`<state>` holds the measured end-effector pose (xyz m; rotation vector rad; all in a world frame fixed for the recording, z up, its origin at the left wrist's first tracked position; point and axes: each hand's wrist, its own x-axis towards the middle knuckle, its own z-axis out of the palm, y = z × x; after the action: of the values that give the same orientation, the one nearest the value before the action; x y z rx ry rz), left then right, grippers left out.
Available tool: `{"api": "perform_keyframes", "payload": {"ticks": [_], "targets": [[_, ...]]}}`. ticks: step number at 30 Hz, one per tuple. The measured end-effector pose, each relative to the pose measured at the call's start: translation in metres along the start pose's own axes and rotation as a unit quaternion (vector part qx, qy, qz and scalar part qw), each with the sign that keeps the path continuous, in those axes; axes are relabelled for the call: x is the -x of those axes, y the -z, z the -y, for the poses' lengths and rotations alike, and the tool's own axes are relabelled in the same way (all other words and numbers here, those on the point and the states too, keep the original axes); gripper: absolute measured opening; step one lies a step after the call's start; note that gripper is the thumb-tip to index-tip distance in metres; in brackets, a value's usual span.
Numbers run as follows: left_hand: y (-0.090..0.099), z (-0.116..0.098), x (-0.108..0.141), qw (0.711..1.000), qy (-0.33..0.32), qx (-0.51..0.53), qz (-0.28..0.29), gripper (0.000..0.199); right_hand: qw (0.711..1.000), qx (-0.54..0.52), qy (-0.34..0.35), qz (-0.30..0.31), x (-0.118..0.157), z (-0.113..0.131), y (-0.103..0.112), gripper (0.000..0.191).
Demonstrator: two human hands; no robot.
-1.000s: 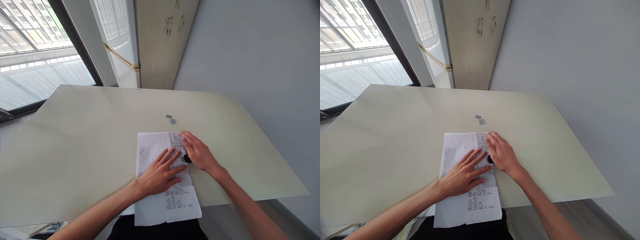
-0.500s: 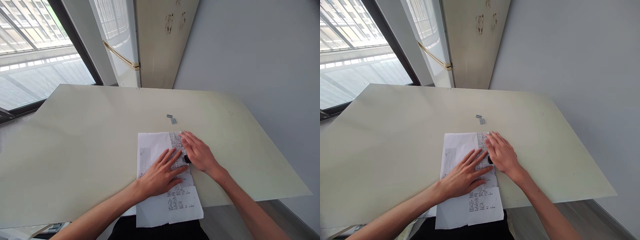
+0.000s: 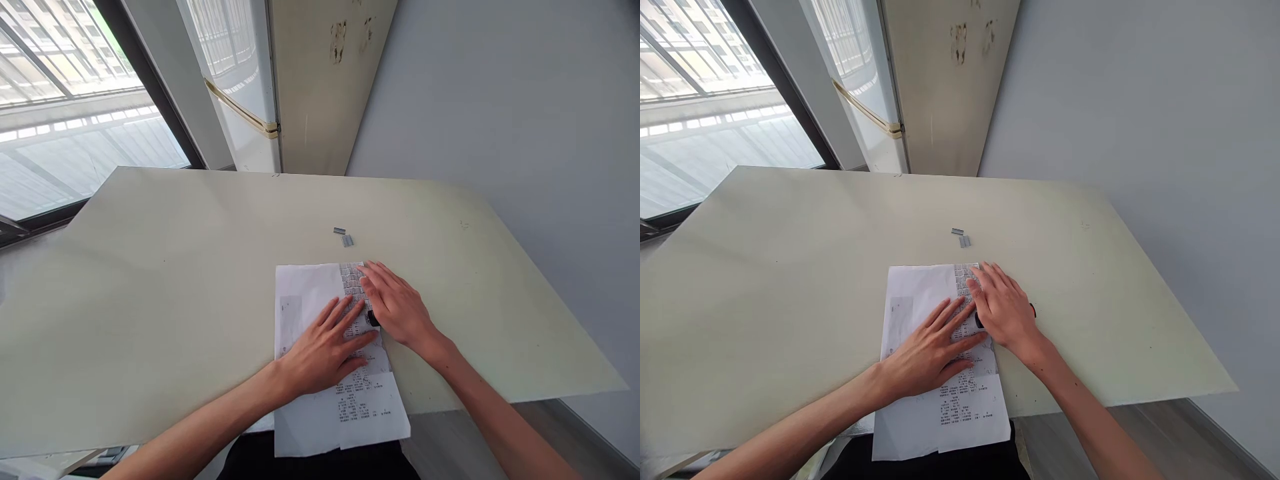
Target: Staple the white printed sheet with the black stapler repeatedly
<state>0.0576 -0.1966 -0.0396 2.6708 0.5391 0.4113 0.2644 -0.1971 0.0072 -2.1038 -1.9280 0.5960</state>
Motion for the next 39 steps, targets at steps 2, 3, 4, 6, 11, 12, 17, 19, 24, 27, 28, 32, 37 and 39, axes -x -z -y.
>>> {"api": "perform_keyframes", "payload": {"ticks": [2,3,4,6,11,12,17,19,24,27,28,32,37,39], "targets": [[0.001,-0.001,0.0,1.0,0.0,-0.004,0.003,0.048,1.0,0.009,0.006,-0.008,0.0,-0.001,-0.002,0.063],[0.001,-0.001,0.0,1.0,0.0,-0.006,0.004,0.048,1.0,0.014,0.01,-0.014,-0.001,-0.001,-0.003,0.063],[0.001,-0.001,0.0,1.0,0.001,-0.006,0.003,0.048,0.999,0.02,0.014,-0.021,-0.001,-0.002,-0.004,0.063],[0.0,0.0,0.0,1.0,0.002,-0.005,0.001,0.048,0.999,0.032,0.021,-0.03,-0.001,-0.002,-0.007,0.063],[0.002,0.0,-0.001,1.0,0.003,-0.009,0.008,0.047,0.997,0.061,0.022,-0.041,-0.002,0.0,-0.012,0.063],[0.002,-0.001,-0.001,1.0,0.004,-0.009,0.008,0.047,0.996,0.068,0.021,-0.045,-0.002,0.0,-0.013,0.062],[0.003,-0.001,-0.001,1.0,0.006,-0.004,0.004,0.05,0.99,0.112,0.031,-0.083,-0.002,0.0,-0.024,0.057],[0.003,0.0,-0.001,1.0,0.005,-0.001,0.002,0.048,0.986,0.128,0.037,-0.103,-0.002,0.001,-0.029,0.055],[0.003,0.002,-0.002,1.0,0.004,0.003,-0.005,0.046,0.982,0.135,0.041,-0.123,-0.003,0.004,-0.038,0.053],[0.003,0.003,-0.003,1.0,-0.003,0.0,-0.008,0.047,0.986,0.111,0.042,-0.116,-0.005,0.003,-0.033,0.055],[0.003,0.003,-0.003,1.0,-0.006,-0.001,-0.007,0.048,0.989,0.09,0.044,-0.11,-0.005,0.001,-0.029,0.055],[0.006,0.007,0.004,1.0,-0.02,-0.015,0.003,0.048,0.993,-0.049,0.032,-0.105,0.006,-0.009,-0.007,0.051],[0.021,0.015,0.024,0.999,-0.022,-0.031,-0.016,0.054,0.964,-0.109,0.109,-0.217,0.063,-0.016,0.004,0.039],[0.028,0.017,0.024,0.998,-0.002,-0.025,-0.05,0.049,0.945,-0.119,0.149,-0.264,0.093,-0.015,-0.004,0.035]]}}
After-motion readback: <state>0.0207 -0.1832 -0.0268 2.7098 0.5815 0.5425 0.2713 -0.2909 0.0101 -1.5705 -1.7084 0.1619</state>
